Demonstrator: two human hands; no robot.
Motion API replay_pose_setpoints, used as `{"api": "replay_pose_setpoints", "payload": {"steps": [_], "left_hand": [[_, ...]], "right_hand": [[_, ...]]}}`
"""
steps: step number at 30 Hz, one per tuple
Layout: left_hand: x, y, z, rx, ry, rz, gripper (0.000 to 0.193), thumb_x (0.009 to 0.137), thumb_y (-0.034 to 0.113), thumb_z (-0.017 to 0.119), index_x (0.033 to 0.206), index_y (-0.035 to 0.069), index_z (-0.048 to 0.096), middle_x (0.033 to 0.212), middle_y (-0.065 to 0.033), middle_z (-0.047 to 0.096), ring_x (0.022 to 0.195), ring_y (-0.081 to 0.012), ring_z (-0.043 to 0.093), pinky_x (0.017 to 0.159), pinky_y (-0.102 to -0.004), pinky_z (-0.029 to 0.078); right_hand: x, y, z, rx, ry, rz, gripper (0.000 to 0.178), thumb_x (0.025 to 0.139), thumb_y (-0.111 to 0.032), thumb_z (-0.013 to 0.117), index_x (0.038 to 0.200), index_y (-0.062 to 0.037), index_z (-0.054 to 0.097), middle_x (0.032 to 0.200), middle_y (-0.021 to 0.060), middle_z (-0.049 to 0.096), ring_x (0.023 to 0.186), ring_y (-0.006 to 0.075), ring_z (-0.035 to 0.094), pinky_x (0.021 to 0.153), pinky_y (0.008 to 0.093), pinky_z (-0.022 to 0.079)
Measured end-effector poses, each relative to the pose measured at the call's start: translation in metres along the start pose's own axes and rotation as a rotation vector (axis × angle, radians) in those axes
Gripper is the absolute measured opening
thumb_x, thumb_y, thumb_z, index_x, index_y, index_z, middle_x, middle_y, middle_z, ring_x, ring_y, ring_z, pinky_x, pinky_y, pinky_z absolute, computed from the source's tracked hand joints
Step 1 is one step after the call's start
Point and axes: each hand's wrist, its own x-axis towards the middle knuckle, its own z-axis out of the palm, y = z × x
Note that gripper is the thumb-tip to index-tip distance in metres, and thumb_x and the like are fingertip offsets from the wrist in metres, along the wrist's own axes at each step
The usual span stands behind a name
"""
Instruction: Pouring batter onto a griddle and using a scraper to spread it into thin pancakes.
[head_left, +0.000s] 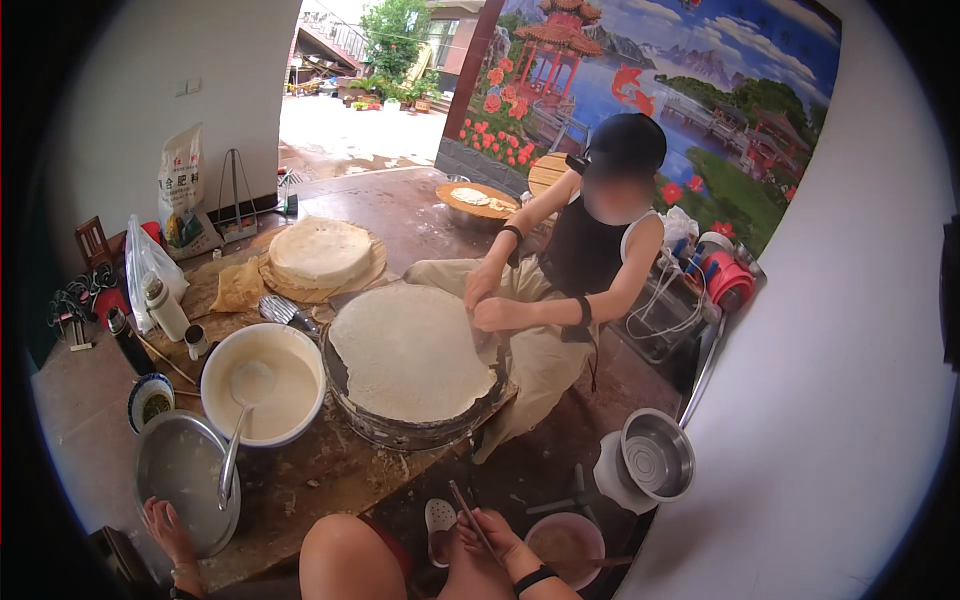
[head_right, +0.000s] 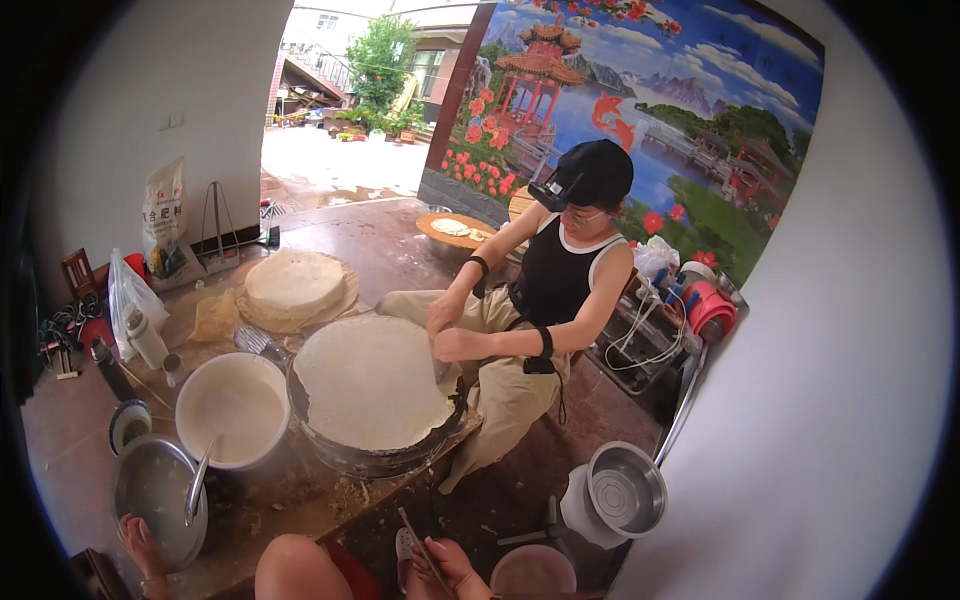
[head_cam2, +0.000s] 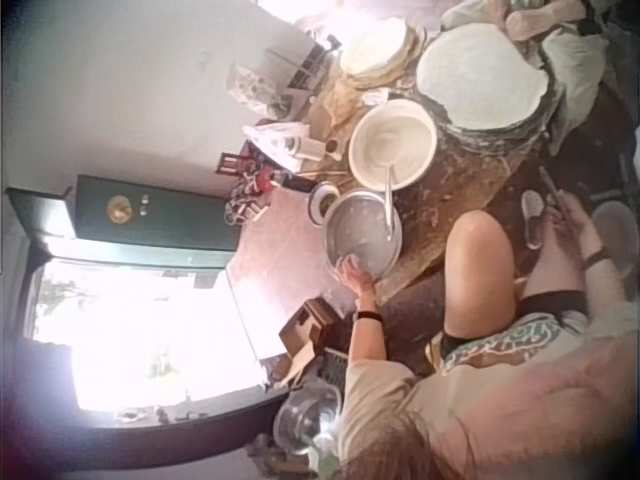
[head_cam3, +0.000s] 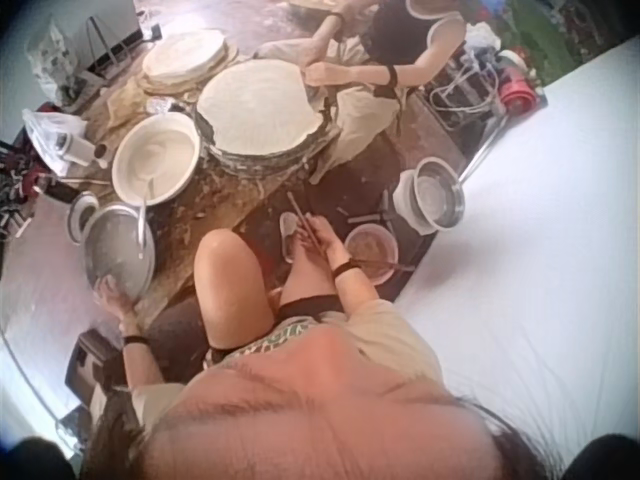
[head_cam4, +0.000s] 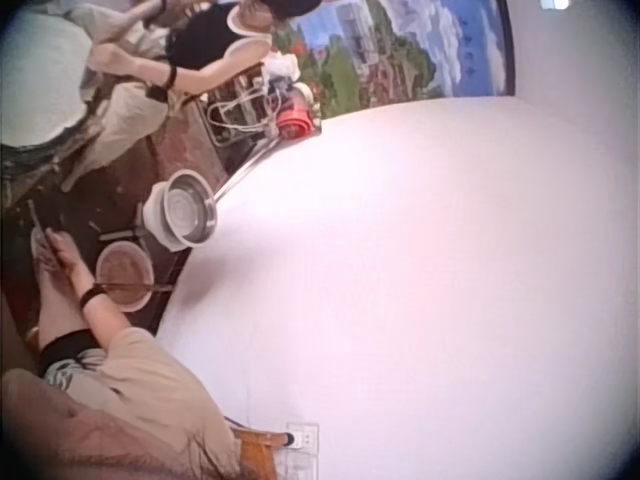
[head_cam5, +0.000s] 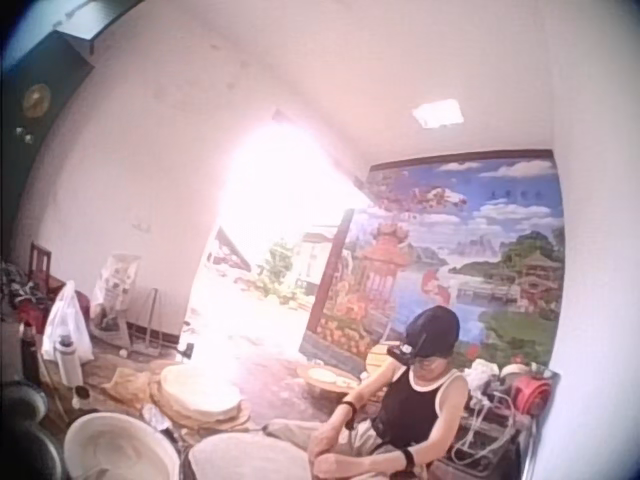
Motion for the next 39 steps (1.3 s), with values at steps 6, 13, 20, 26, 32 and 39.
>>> {"api": "replay_pose_setpoints", "payload": {"steps": [6, 13, 20, 26, 32, 39], "left_hand": [[-0.005, -0.009, 0.009, 0.134, 0.023, 0.012, 0.019, 0.092, 0.023, 0.054, 0.092, 0.005, 0.058, 0.115, -0.013, 0.054, 0.113, -0.0341, 0.049, 0.102, -0.046, 0.033], [-0.005, 0.007, -0.001, 0.125, 0.02, -0.025, 0.019, 0.092, 0.024, 0.054, 0.091, 0.005, 0.058, 0.116, -0.0137, 0.054, 0.114, -0.0344, 0.048, 0.098, -0.0462, 0.034], [-0.004, 0.013, -0.002, 0.114, -0.015, -0.026, 0.018, 0.089, 0.022, 0.057, 0.091, 0.004, 0.059, 0.116, -0.0141, 0.053, 0.113, -0.0346, 0.048, 0.098, -0.0458, 0.034], [-0.011, 0.009, -0.007, 0.107, 0.0, 0.003, 0.018, 0.089, 0.023, 0.057, 0.094, 0.005, 0.059, 0.118, -0.0136, 0.054, 0.115, -0.0341, 0.048, 0.099, -0.0455, 0.034], [-0.001, 0.012, -0.001, 0.089, 0.011, -0.042, 0.013, 0.087, 0.016, 0.057, 0.094, 0.006, 0.059, 0.12, -0.0132, 0.055, 0.117, -0.034, 0.049, 0.099, -0.0463, 0.034], [-0.009, -0.001, 0.003, 0.079, 0.012, 0.006, 0.02, 0.077, 0.005, 0.06, 0.096, 0.005, 0.056, 0.122, -0.0142, 0.051, 0.121, -0.0355, 0.045, 0.101, -0.0467, 0.032]], "right_hand": [[-0.005, 0.005, -0.012, -0.001, 0.06, -0.006, 0.041, 0.096, -0.049, 0.049, 0.097, -0.008, 0.048, 0.071, 0.0016, 0.043, 0.054, 0.0114, 0.038, 0.051, 0.0246, 0.034], [-0.003, 0.005, -0.02, 0.023, -0.013, -0.004, 0.042, 0.095, -0.048, 0.05, 0.098, -0.0069, 0.049, 0.07, 0.0021, 0.043, 0.053, 0.0119, 0.037, 0.05, 0.0251, 0.034], [-0.009, -0.002, 0.005, 0.019, 0.047, -0.001, 0.04, 0.095, -0.048, 0.051, 0.095, -0.008, 0.05, 0.066, 0.0011, 0.041, 0.052, 0.0111, 0.037, 0.05, 0.0247, 0.034], [-0.003, -0.004, 0.022, -0.066, 0.247, -0.003, 0.039, 0.095, -0.048, 0.05, 0.092, -0.0091, 0.048, 0.065, -0.0005, 0.038, 0.052, 0.0106, 0.036, 0.05, 0.0242, 0.032], [-0.005, 0.001, 0.0, -0.014, 0.069, -0.006, 0.04, 0.095, -0.048, 0.051, 0.097, -0.0089, 0.052, 0.068, -0.0006, 0.041, 0.054, 0.0103, 0.038, 0.051, 0.0245, 0.033], [-0.003, 0.005, -0.003, -0.053, 0.133, 0.017, 0.041, 0.094, -0.049, 0.052, 0.097, -0.0074, 0.052, 0.071, 0.0015, 0.044, 0.057, 0.0112, 0.04, 0.053, 0.0251, 0.033]]}}
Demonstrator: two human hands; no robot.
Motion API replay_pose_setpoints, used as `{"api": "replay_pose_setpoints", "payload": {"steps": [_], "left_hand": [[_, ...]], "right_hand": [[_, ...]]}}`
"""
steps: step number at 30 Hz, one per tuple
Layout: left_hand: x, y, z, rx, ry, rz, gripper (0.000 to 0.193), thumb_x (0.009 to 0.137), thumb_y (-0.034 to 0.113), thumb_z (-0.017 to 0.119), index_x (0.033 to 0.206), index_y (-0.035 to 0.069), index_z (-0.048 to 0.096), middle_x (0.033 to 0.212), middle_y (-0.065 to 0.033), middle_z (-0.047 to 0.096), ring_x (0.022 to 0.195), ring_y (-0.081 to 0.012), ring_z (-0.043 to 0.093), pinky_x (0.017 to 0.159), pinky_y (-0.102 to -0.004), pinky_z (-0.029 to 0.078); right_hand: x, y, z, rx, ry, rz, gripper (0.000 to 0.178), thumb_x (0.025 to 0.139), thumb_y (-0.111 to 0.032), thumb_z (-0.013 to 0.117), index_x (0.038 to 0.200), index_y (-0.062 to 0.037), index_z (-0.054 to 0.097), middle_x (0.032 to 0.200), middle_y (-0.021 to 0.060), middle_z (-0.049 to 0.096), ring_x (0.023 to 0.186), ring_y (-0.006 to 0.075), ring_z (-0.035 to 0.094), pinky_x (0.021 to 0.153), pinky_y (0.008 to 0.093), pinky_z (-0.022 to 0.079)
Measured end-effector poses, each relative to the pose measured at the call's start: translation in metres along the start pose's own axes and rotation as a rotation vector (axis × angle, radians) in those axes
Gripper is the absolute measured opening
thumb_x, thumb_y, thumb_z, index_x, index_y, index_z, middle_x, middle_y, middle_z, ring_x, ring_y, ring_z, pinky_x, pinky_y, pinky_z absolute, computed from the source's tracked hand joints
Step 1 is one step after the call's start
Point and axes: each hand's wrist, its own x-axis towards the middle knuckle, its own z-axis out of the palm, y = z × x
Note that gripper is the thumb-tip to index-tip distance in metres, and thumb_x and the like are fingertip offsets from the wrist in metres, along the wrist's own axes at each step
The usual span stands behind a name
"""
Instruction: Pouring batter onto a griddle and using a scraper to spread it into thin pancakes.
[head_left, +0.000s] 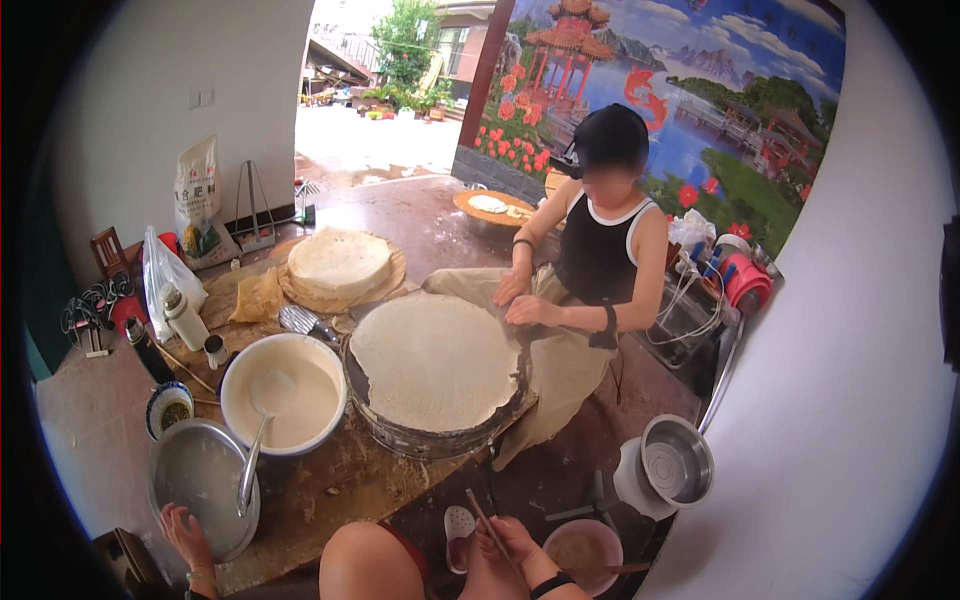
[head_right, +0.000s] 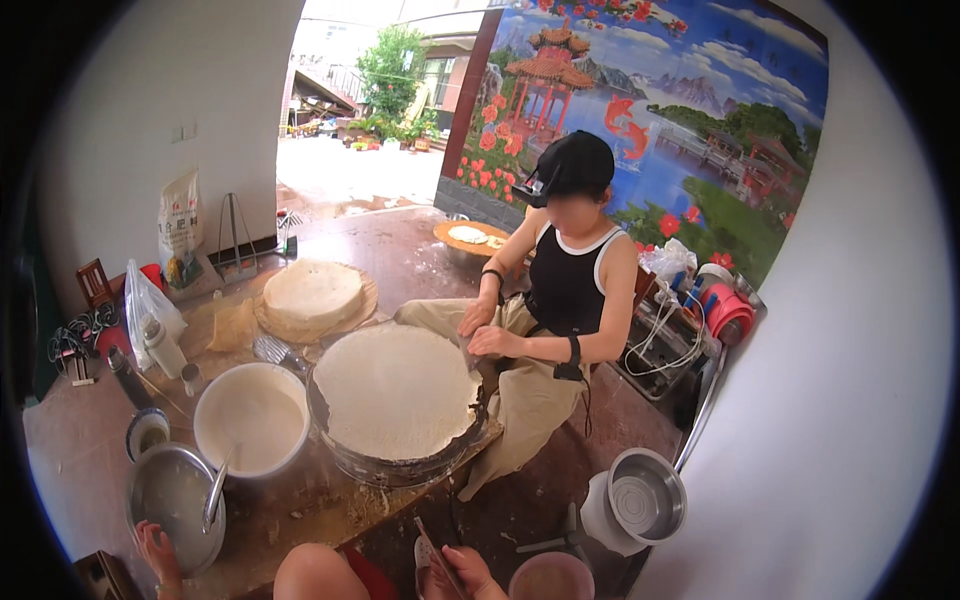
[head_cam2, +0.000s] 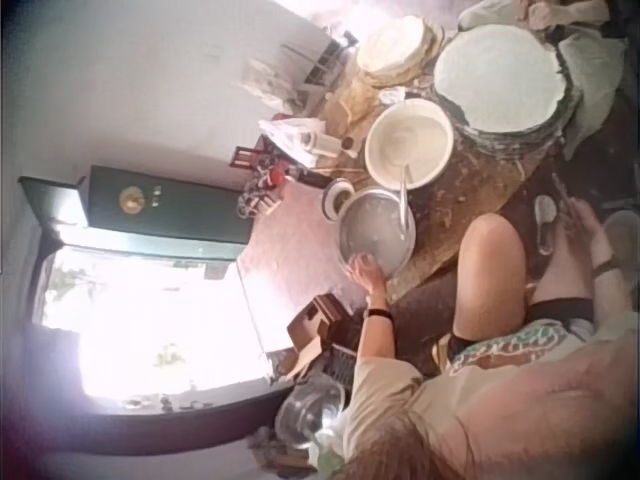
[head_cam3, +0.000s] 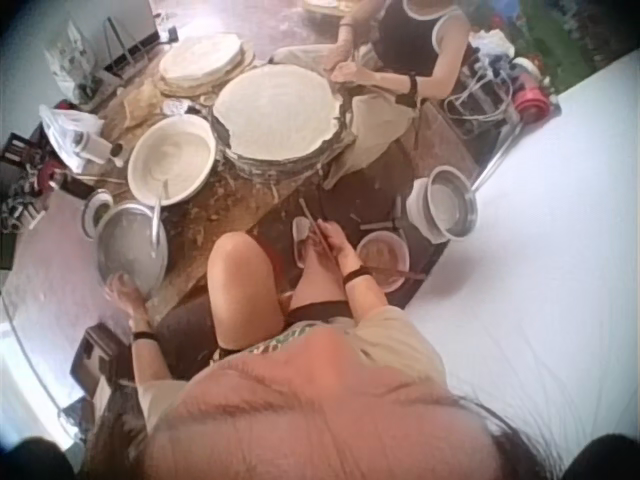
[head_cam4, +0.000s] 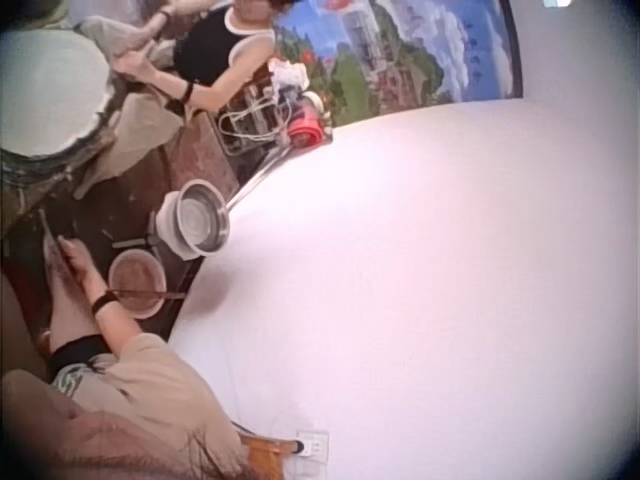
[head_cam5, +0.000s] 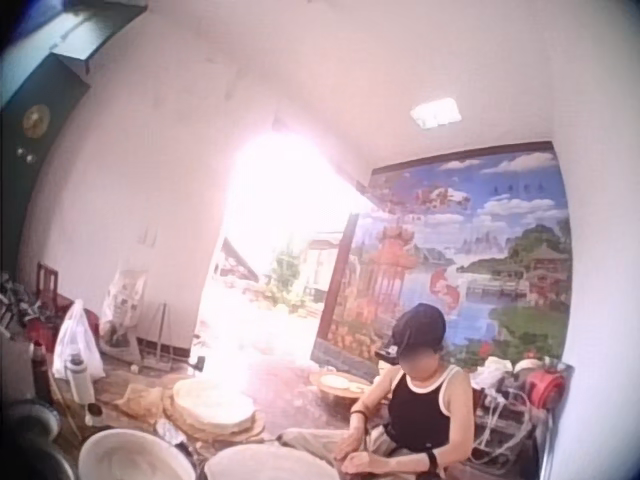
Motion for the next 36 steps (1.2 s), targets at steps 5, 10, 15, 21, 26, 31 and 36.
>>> {"api": "replay_pose_setpoints", "payload": {"steps": [5, 10, 15, 21, 26, 31, 36], "left_hand": [[0.0, 0.016, -0.005, -0.004, 0.009, -0.018, 0.021, 0.075, 0.005, 0.061, 0.094, 0.005, 0.055, 0.121, -0.0147, 0.051, 0.12, -0.0362, 0.044, 0.103, -0.047, 0.031], [0.004, 0.059, -0.033, 0.421, -0.037, 0.146, 0.023, 0.088, 0.024, 0.06, 0.101, 0.007, 0.068, 0.11, -0.0125, 0.064, 0.111, -0.0336, 0.053, 0.097, -0.046, 0.039], [0.01, 0.065, -0.045, 0.259, -0.211, -0.013, 0.028, 0.083, 0.024, 0.063, 0.107, 0.011, 0.066, 0.119, -0.0133, 0.06, 0.122, -0.034, 0.047, 0.107, -0.0454, 0.032], [0.002, 0.051, -0.021, 0.087, -0.058, -0.049, 0.026, 0.069, 0.003, 0.062, 0.094, 0.004, 0.055, 0.12, -0.0153, 0.047, 0.122, -0.036, 0.041, 0.107, -0.0479, 0.027], [0.002, 0.048, -0.017, 0.098, -0.055, -0.065, 0.028, 0.068, 0.003, 0.063, 0.095, 0.004, 0.055, 0.12, -0.0151, 0.047, 0.122, -0.0356, 0.04, 0.106, -0.0476, 0.027], [0.0, 0.049, -0.024, 0.06, -0.062, -0.043, 0.028, 0.069, 0.003, 0.062, 0.096, 0.005, 0.055, 0.119, -0.014, 0.047, 0.121, -0.0346, 0.041, 0.103, -0.0468, 0.03], [0.002, 0.049, -0.022, 0.077, -0.07, -0.036, 0.026, 0.07, 0.003, 0.062, 0.095, 0.005, 0.055, 0.117, -0.0137, 0.047, 0.119, -0.0338, 0.042, 0.101, -0.0465, 0.031]], "right_hand": [[0.011, 0.011, -0.041, 0.04, -0.089, -0.007, 0.04, 0.095, -0.046, 0.052, 0.101, -0.0059, 0.055, 0.075, 0.0032, 0.05, 0.061, 0.0133, 0.046, 0.058, 0.0267, 0.038], [0.012, 0.007, -0.032, 0.033, 0.092, 0.025, 0.039, 0.096, -0.043, 0.051, 0.101, -0.0049, 0.058, 0.08, 0.0046, 0.055, 0.069, 0.0158, 0.053, 0.066, 0.0291, 0.044], [0.015, 0.009, -0.045, 0.113, -0.139, 0.037, 0.039, 0.096, -0.042, 0.053, 0.1, -0.0037, 0.058, 0.08, 0.0052, 0.055, 0.069, 0.0168, 0.053, 0.065, 0.0295, 0.044], [0.005, 0.005, -0.017, 0.012, 0.052, 0.012, 0.039, 0.096, -0.041, 0.053, 0.1, -0.0034, 0.058, 0.076, 0.0038, 0.052, 0.066, 0.0163, 0.051, 0.061, 0.0291, 0.043], [0.011, 0.006, -0.026, 0.079, -0.14, 0.003, 0.035, 0.095, -0.041, 0.054, 0.089, -0.0064, 0.053, 0.071, 0.0014, 0.045, 0.058, 0.0143, 0.044, 0.055, 0.0269, 0.038], [0.008, 0.006, -0.016, 0.013, -0.037, -0.026, 0.037, 0.095, -0.044, 0.054, 0.087, -0.0081, 0.049, 0.07, 0.0007, 0.042, 0.059, 0.0132, 0.041, 0.054, 0.0268, 0.036], [0.005, 0.005, -0.011, 0.114, -0.128, 0.003, 0.038, 0.094, -0.045, 0.054, 0.09, -0.0083, 0.05, 0.07, 0.0003, 0.041, 0.061, 0.0126, 0.042, 0.054, 0.0259, 0.036]]}}
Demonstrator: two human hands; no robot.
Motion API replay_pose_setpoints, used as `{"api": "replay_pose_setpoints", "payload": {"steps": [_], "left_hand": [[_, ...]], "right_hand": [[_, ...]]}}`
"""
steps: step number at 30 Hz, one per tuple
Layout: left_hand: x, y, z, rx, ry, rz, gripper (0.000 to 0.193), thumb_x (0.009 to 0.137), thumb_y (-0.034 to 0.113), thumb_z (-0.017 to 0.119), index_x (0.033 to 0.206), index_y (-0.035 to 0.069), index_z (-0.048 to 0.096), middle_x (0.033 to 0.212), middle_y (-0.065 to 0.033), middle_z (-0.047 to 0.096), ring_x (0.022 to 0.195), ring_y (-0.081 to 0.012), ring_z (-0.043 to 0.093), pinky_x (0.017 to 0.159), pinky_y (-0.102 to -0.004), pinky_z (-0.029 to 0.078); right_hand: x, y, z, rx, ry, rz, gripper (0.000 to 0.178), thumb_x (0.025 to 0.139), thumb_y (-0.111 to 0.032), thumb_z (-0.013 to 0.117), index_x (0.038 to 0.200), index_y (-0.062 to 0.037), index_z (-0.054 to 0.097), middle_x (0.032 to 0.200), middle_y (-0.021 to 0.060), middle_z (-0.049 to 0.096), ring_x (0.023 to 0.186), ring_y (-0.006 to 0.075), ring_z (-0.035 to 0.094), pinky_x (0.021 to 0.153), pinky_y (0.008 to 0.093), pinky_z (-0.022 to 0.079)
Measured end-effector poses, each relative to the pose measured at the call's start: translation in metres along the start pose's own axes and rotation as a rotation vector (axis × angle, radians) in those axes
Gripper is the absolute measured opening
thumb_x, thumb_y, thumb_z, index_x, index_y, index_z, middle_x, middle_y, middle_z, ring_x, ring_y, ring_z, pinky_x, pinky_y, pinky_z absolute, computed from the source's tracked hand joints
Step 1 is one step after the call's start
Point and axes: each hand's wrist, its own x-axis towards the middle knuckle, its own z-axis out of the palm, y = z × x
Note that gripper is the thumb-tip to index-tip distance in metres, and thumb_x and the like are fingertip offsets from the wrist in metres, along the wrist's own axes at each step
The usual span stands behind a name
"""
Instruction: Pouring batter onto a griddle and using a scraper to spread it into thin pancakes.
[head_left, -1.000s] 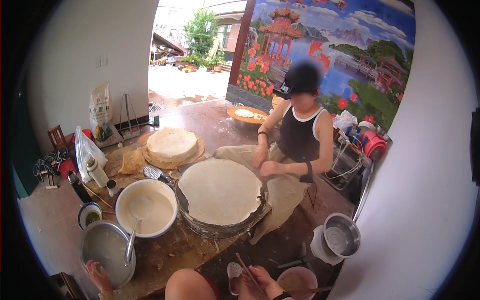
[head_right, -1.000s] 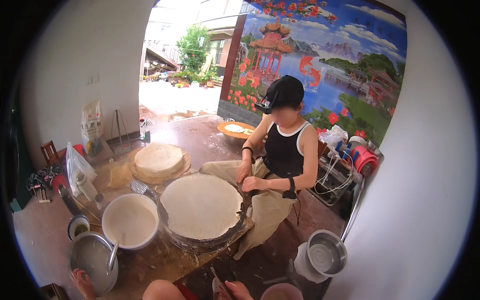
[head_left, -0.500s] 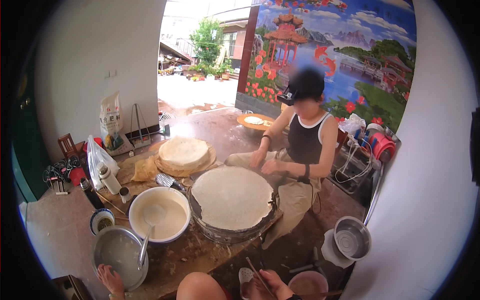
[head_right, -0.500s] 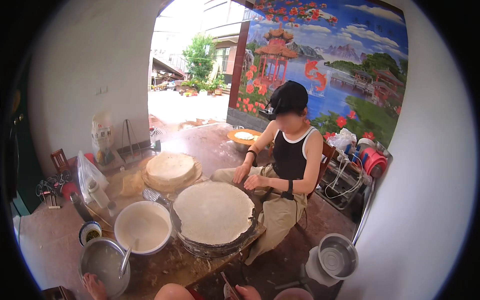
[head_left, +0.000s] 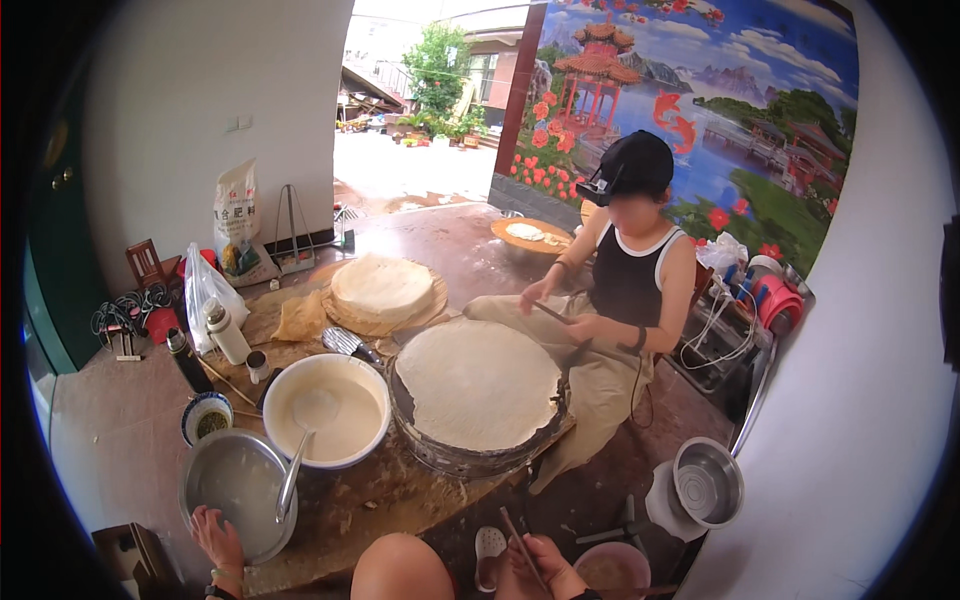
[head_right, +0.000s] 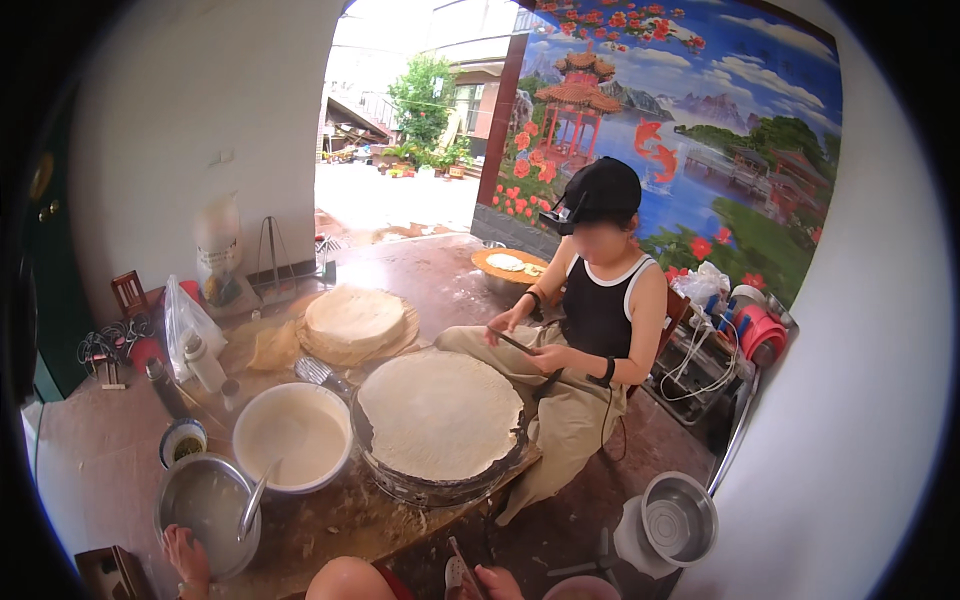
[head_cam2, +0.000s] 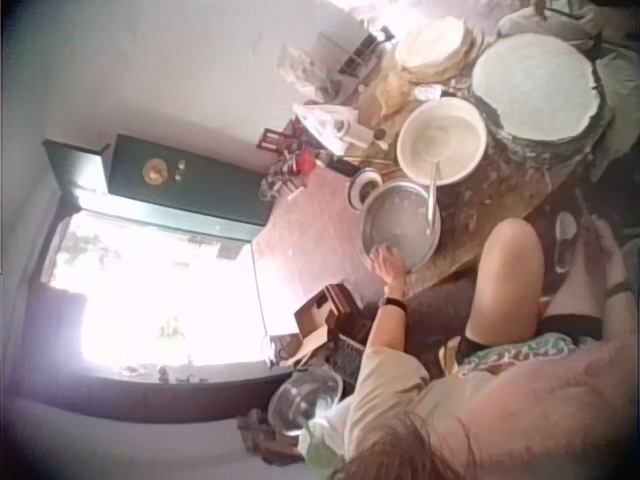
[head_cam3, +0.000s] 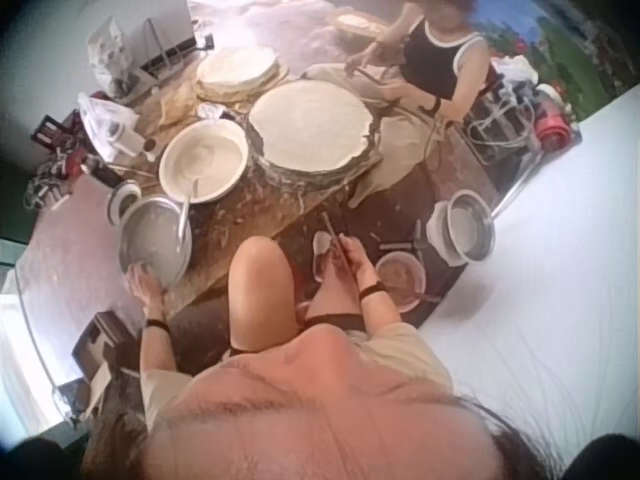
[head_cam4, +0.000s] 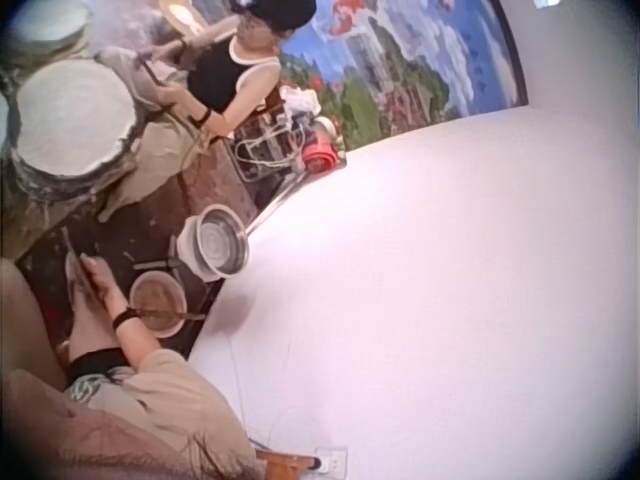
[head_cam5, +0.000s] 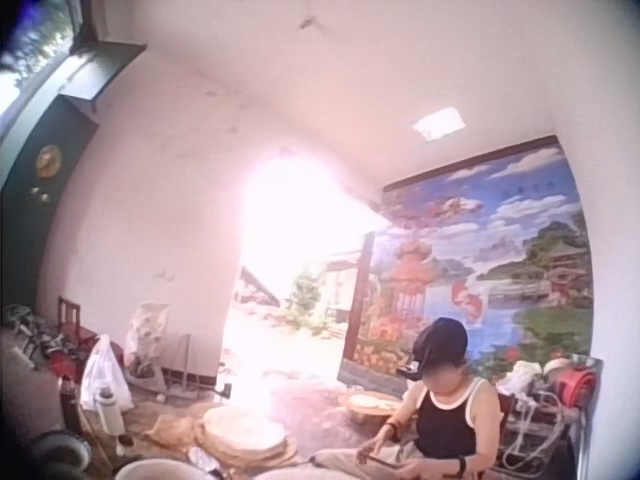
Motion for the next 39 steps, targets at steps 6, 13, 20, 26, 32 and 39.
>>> {"api": "replay_pose_setpoints", "payload": {"steps": [6, 13, 20, 26, 32, 39], "left_hand": [[0.001, 0.005, 0.0, 0.023, -0.005, -0.02, 0.026, 0.069, 0.004, 0.063, 0.094, 0.005, 0.055, 0.117, -0.0134, 0.047, 0.118, -0.0336, 0.043, 0.102, -0.0462, 0.031], [-0.001, -0.011, 0.008, 0.043, 0.039, -0.021, 0.026, 0.07, 0.003, 0.063, 0.094, 0.006, 0.055, 0.117, -0.0127, 0.048, 0.118, -0.0332, 0.043, 0.103, -0.0456, 0.03], [0.002, 0.0, 0.007, 0.016, 0.008, -0.023, 0.025, 0.07, 0.002, 0.063, 0.093, 0.007, 0.054, 0.117, -0.0121, 0.047, 0.12, -0.0329, 0.042, 0.101, -0.0459, 0.031], [0.002, -0.004, 0.007, 0.015, 0.027, -0.044, 0.025, 0.07, 0.002, 0.064, 0.092, 0.007, 0.053, 0.117, -0.0118, 0.046, 0.119, -0.0324, 0.042, 0.101, -0.0461, 0.031], [-0.002, 0.0, 0.001, 0.031, 0.013, -0.054, 0.025, 0.07, 0.002, 0.065, 0.092, 0.006, 0.053, 0.117, -0.012, 0.046, 0.119, -0.0325, 0.042, 0.101, -0.0457, 0.031], [0.002, 0.0, 0.005, 0.025, 0.032, -0.019, 0.025, 0.071, 0.003, 0.064, 0.093, 0.006, 0.054, 0.117, -0.0127, 0.047, 0.12, -0.0324, 0.042, 0.103, -0.0454, 0.03]], "right_hand": [[-0.001, -0.003, -0.009, -0.151, 0.196, -0.021, 0.04, 0.094, -0.048, 0.053, 0.092, -0.0077, 0.051, 0.07, -0.0011, 0.042, 0.061, 0.0113, 0.042, 0.056, 0.0241, 0.038], [0.003, -0.002, 0.004, -0.105, 0.231, 0.025, 0.04, 0.095, -0.047, 0.052, 0.094, -0.0078, 0.05, 0.069, -0.0009, 0.039, 0.058, 0.0112, 0.039, 0.054, 0.0247, 0.035], [0.008, 0.0, -0.031, -0.046, -0.097, 0.028, 0.039, 0.096, -0.046, 0.051, 0.098, -0.0071, 0.052, 0.069, -0.0002, 0.041, 0.06, 0.0127, 0.04, 0.055, 0.0241, 0.035], [-0.002, -0.001, 0.022, -0.209, 0.146, -0.046, 0.039, 0.095, -0.046, 0.052, 0.09, -0.0079, 0.05, 0.069, -0.0001, 0.041, 0.059, 0.0126, 0.04, 0.054, 0.0246, 0.034], [-0.003, 0.002, 0.019, -0.183, 0.204, -0.022, 0.039, 0.094, -0.046, 0.053, 0.091, -0.0074, 0.051, 0.069, -0.0001, 0.042, 0.059, 0.0126, 0.041, 0.054, 0.025, 0.035], [0.004, 0.001, -0.018, -0.037, -0.014, 0.036, 0.039, 0.093, -0.045, 0.057, 0.092, -0.0067, 0.054, 0.069, -0.0002, 0.044, 0.061, 0.013, 0.043, 0.056, 0.026, 0.037]]}}
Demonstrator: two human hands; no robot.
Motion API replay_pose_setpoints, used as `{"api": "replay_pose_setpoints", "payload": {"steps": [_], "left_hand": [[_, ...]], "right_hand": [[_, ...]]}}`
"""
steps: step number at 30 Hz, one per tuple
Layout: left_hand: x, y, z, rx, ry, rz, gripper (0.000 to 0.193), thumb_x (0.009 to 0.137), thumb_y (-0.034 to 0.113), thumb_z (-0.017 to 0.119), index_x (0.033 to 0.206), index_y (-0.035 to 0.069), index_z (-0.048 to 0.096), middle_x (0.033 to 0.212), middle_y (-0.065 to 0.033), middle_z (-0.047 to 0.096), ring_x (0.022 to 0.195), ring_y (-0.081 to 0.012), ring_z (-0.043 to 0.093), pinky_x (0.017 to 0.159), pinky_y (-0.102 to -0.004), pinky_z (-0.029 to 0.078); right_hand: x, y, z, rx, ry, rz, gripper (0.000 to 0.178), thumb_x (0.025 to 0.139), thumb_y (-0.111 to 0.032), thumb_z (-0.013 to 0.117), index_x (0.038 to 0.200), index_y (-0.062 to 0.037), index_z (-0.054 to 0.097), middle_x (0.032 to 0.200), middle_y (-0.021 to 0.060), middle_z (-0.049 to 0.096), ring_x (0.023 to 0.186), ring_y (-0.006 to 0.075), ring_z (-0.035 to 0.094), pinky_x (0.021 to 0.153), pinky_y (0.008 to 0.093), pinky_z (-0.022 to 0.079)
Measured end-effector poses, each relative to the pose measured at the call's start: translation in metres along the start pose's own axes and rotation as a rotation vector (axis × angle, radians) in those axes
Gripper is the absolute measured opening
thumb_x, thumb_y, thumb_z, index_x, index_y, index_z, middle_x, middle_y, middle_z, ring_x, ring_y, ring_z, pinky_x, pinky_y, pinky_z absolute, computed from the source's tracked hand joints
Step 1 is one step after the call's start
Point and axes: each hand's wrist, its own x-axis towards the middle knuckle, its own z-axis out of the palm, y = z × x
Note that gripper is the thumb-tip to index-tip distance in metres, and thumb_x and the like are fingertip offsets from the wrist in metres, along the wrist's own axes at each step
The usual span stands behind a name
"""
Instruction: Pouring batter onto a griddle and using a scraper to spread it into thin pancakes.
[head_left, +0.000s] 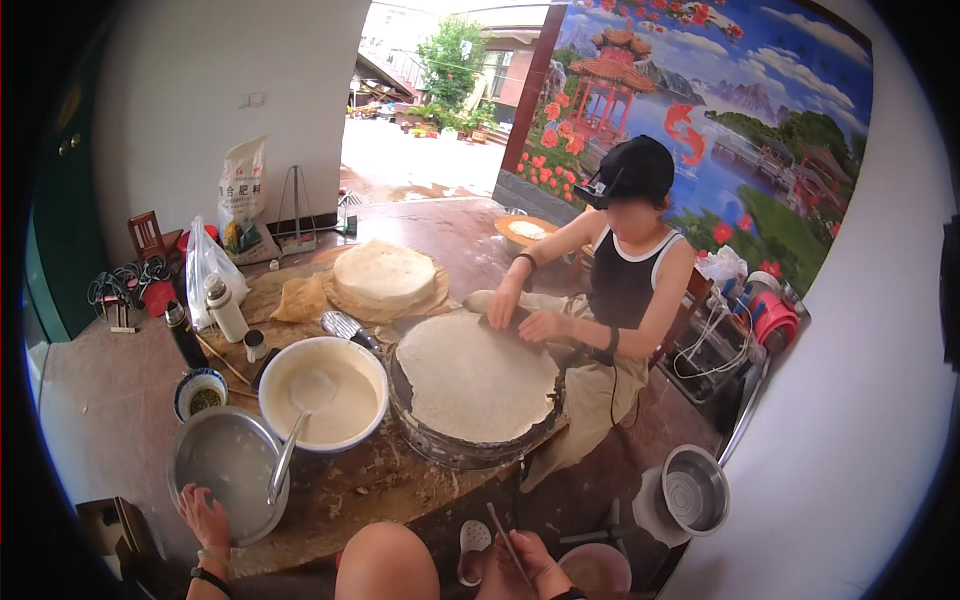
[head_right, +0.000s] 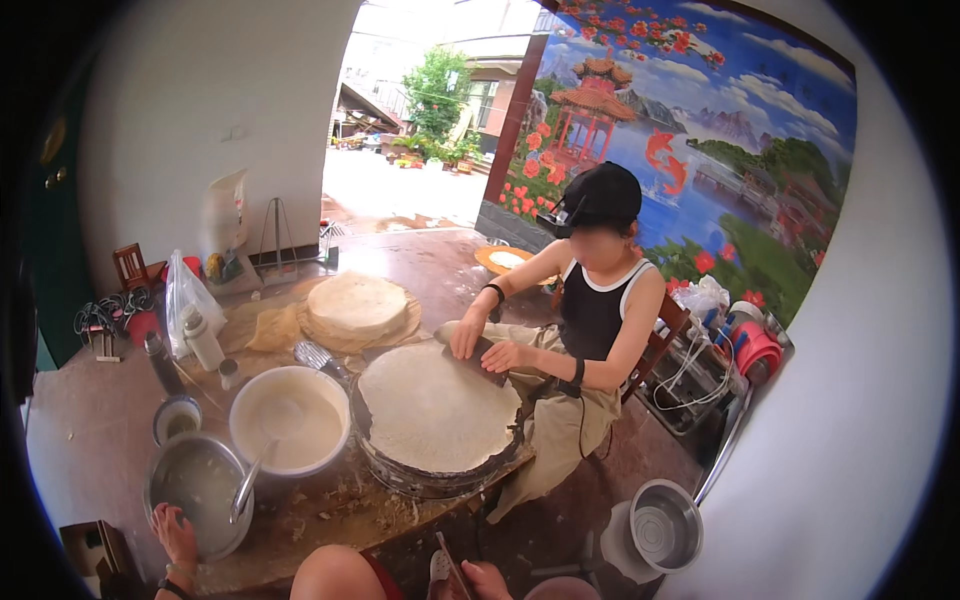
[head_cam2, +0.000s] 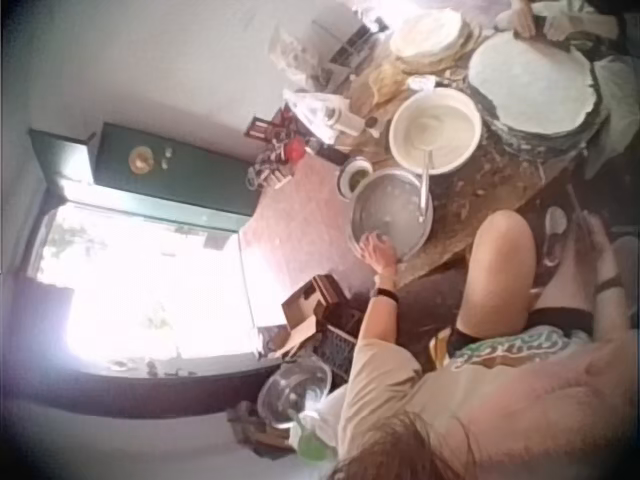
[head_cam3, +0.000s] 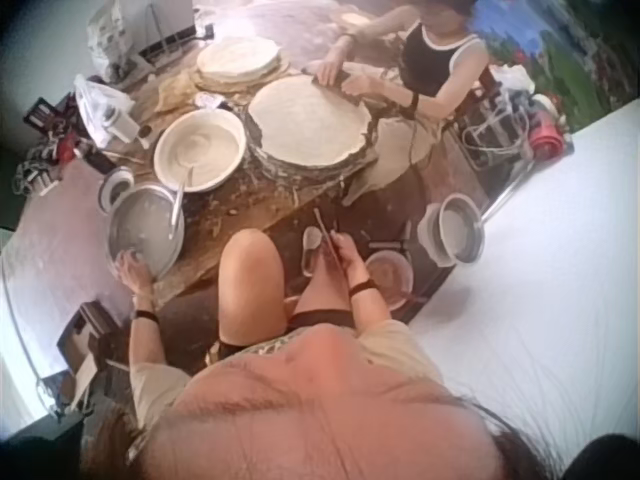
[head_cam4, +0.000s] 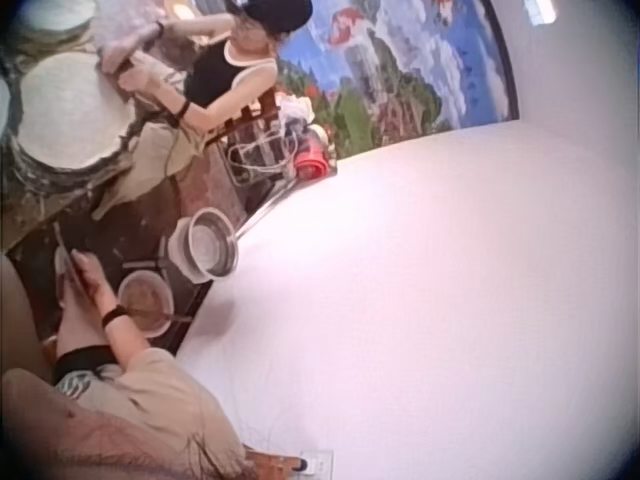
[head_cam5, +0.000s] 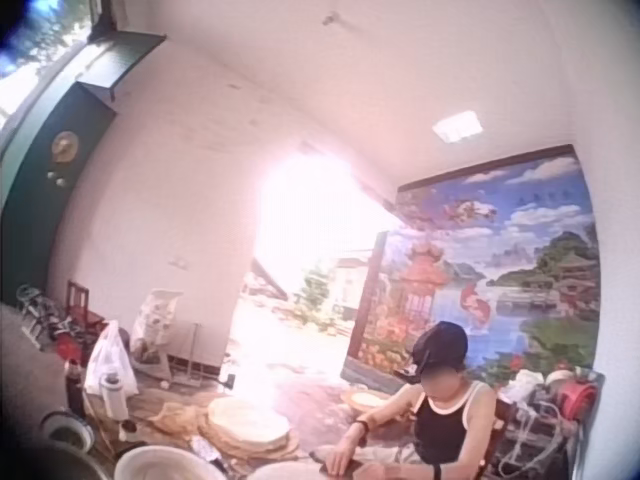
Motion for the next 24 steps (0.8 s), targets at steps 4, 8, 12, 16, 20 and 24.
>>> {"api": "replay_pose_setpoints", "payload": {"steps": [4, 8, 12, 16, 20, 24], "left_hand": [[-0.003, -0.004, -0.002, 0.013, -0.02, -0.02, 0.024, 0.071, 0.003, 0.063, 0.093, 0.006, 0.054, 0.117, -0.013, 0.047, 0.12, -0.0324, 0.042, 0.104, -0.0459, 0.029], [-0.003, 0.002, -0.005, 0.01, -0.021, -0.01, 0.024, 0.071, 0.004, 0.063, 0.094, 0.006, 0.055, 0.117, -0.0131, 0.047, 0.12, -0.0325, 0.042, 0.104, -0.046, 0.029], [-0.002, -0.002, 0.0, 0.021, 0.003, 0.01, 0.024, 0.071, 0.003, 0.063, 0.094, 0.006, 0.055, 0.117, -0.0129, 0.047, 0.12, -0.0327, 0.042, 0.104, -0.0459, 0.029], [-0.003, 0.004, -0.002, -0.007, -0.033, -0.009, 0.025, 0.07, 0.003, 0.063, 0.093, 0.007, 0.054, 0.116, -0.012, 0.048, 0.119, -0.0326, 0.042, 0.103, -0.0455, 0.029], [0.0, -0.004, 0.001, -0.024, -0.015, -0.015, 0.026, 0.07, 0.003, 0.064, 0.093, 0.007, 0.054, 0.116, -0.0116, 0.048, 0.119, -0.0324, 0.043, 0.103, -0.0452, 0.03], [0.001, -0.009, 0.005, 0.006, -0.016, -0.001, 0.027, 0.069, 0.004, 0.064, 0.093, 0.007, 0.054, 0.116, -0.0124, 0.048, 0.118, -0.0332, 0.043, 0.103, -0.0456, 0.029]], "right_hand": [[0.003, -0.001, 0.017, -0.019, 0.011, -0.028, 0.037, 0.092, -0.045, 0.059, 0.09, -0.0079, 0.054, 0.068, -0.0004, 0.044, 0.061, 0.0132, 0.044, 0.056, 0.0261, 0.037], [-0.005, -0.001, 0.026, -0.169, 0.321, -0.06, 0.036, 0.091, -0.044, 0.06, 0.084, -0.0098, 0.051, 0.067, -0.0009, 0.04, 0.06, 0.0131, 0.042, 0.055, 0.0255, 0.036], [-0.004, -0.002, 0.016, -0.108, 0.133, -0.066, 0.036, 0.092, -0.044, 0.059, 0.084, -0.0098, 0.051, 0.067, -0.0013, 0.04, 0.06, 0.0125, 0.042, 0.054, 0.0257, 0.035], [-0.004, -0.006, 0.021, -0.055, 0.173, -0.009, 0.036, 0.092, -0.045, 0.057, 0.084, -0.0105, 0.049, 0.067, -0.0015, 0.039, 0.059, 0.0115, 0.041, 0.054, 0.0258, 0.034], [-0.001, -0.003, 0.012, -0.075, 0.059, -0.034, 0.038, 0.093, -0.047, 0.055, 0.085, -0.0108, 0.047, 0.066, -0.0015, 0.038, 0.056, 0.0105, 0.038, 0.052, 0.0242, 0.033], [-0.001, -0.005, 0.019, -0.076, 0.115, -0.007, 0.039, 0.094, -0.047, 0.055, 0.084, -0.0103, 0.047, 0.067, -0.0011, 0.039, 0.053, 0.0102, 0.037, 0.05, 0.0228, 0.031]]}}
